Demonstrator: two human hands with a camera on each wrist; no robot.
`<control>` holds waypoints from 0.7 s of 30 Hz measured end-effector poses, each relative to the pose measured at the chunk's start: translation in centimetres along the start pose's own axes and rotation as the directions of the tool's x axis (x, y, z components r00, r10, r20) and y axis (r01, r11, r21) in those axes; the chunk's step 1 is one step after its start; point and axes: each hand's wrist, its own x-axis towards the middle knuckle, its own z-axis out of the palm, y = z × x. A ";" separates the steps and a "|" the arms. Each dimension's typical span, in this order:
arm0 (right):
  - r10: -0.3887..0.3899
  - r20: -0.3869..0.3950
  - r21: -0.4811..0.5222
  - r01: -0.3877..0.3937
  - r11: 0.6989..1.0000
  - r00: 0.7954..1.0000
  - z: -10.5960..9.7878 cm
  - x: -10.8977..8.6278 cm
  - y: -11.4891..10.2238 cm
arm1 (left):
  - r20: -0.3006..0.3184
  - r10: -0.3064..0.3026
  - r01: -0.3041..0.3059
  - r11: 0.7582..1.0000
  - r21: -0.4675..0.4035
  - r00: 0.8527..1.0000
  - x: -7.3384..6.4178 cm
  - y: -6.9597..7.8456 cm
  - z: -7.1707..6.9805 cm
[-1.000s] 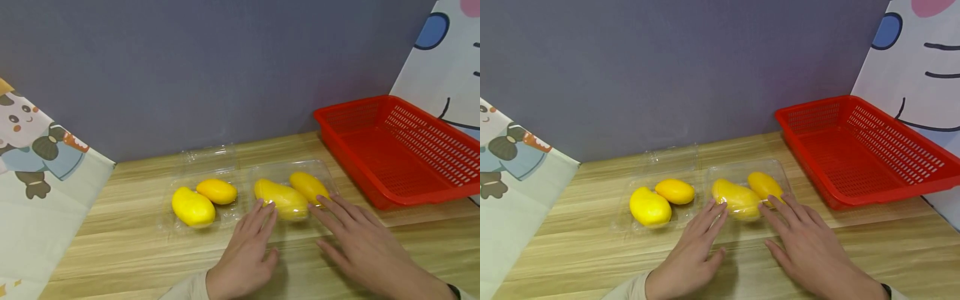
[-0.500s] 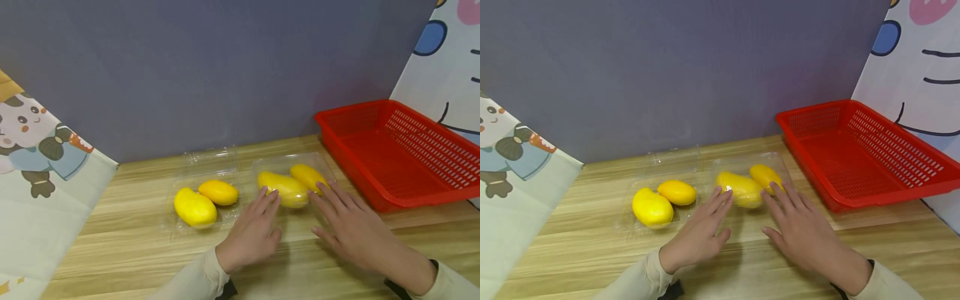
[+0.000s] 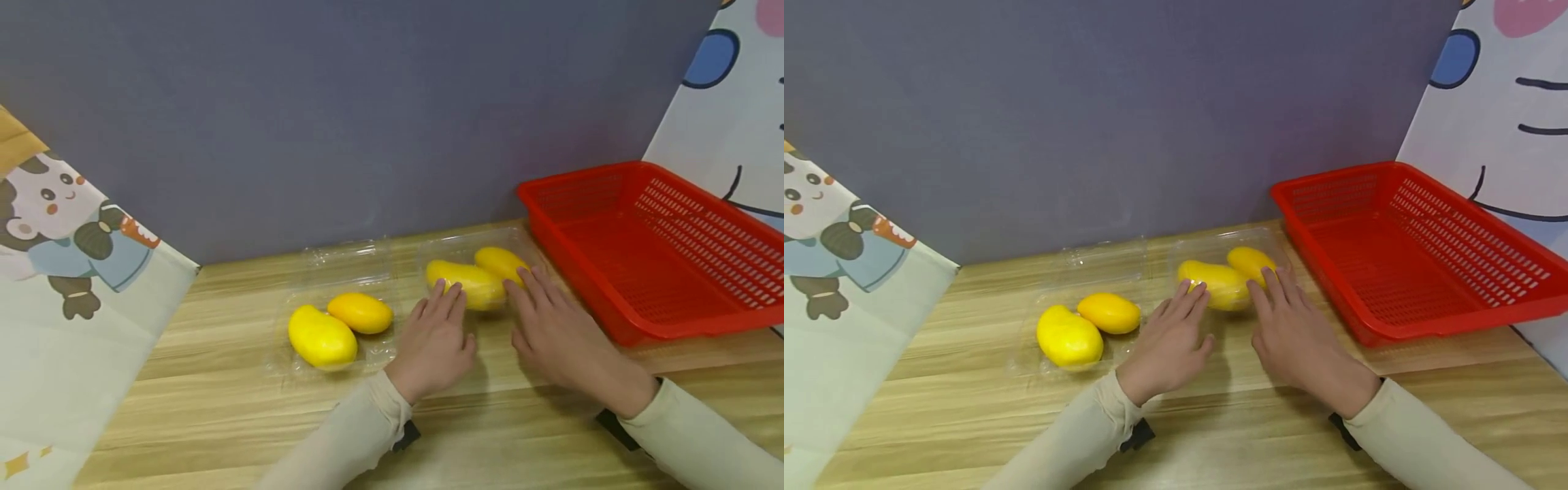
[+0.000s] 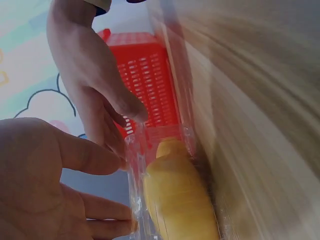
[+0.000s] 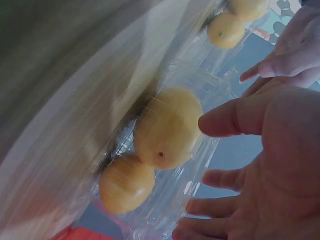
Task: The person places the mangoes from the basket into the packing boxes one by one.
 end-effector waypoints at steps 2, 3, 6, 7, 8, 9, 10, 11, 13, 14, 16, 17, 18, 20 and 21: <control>0.022 0.005 0.007 -0.022 1.000 1.000 0.3 0.4 0.1 | 0.000 -0.014 0.014 1.000 -0.012 1.000 0.6 0.2 0.0; 0.026 0.002 0.007 -0.026 1.000 1.000 0.4 0.6 0.2 | 0.001 -0.022 0.023 0.999 -0.028 1.000 0.8 0.3 0.0; 0.029 -0.015 0.016 -0.029 0.999 0.999 0.8 1.3 0.5 | 0.013 -0.054 0.055 0.994 -0.089 0.998 1.7 0.4 -0.1; 0.027 -0.022 0.014 -0.027 1.000 0.999 0.9 1.5 0.6 | 0.020 -0.068 0.070 0.992 -0.109 0.997 2.1 0.5 -0.1; 0.026 -0.027 0.015 -0.026 1.000 0.999 1.0 1.7 0.7 | 0.028 -0.083 0.086 0.988 -0.126 0.996 2.4 0.6 -0.1; 0.025 -0.030 0.014 -0.024 1.000 0.999 1.1 1.9 0.8 | 0.039 -0.099 0.104 0.983 -0.149 0.994 2.7 0.6 -0.1; 0.028 -0.030 0.013 -0.027 1.000 0.999 1.2 2.1 0.9 | 0.047 -0.116 0.122 0.979 -0.163 0.992 3.0 0.7 -0.1; 0.028 -0.029 0.008 -0.028 1.000 0.999 1.3 2.3 0.9 | 0.054 -0.130 0.137 0.975 -0.176 0.990 3.4 0.8 -0.1; 0.030 -0.029 -0.003 -0.030 1.000 0.999 1.6 2.8 1.2 | 0.064 -0.160 0.169 0.967 -0.188 0.985 4.1 0.9 -0.2; 0.038 -0.022 0.001 -0.038 0.999 0.999 1.7 3.0 1.3 | 0.067 -0.172 0.182 0.965 -0.188 0.983 4.5 0.9 -0.2; 0.046 -0.011 0.005 -0.046 0.999 0.999 1.9 3.5 1.5 | 0.072 -0.192 0.203 0.962 -0.181 0.979 5.2 0.9 -0.2; 0.046 -0.003 0.002 -0.046 0.999 0.999 2.0 3.8 1.6 | 0.075 -0.201 0.211 0.961 -0.180 0.977 5.6 0.9 -0.2; 0.053 0.008 0.006 -0.053 0.999 0.999 2.1 4.0 1.8 | 0.078 -0.210 0.221 0.959 -0.178 0.975 5.9 0.8 -0.2; 0.063 0.034 0.009 -0.063 0.998 0.997 2.2 4.5 2.0 | 0.087 -0.222 0.235 0.955 -0.183 0.971 6.5 0.7 -0.2; 0.065 0.048 0.004 -0.065 0.998 0.997 2.3 4.7 2.1 | 0.086 -0.226 0.239 0.954 -0.184 0.970 6.8 0.6 -0.2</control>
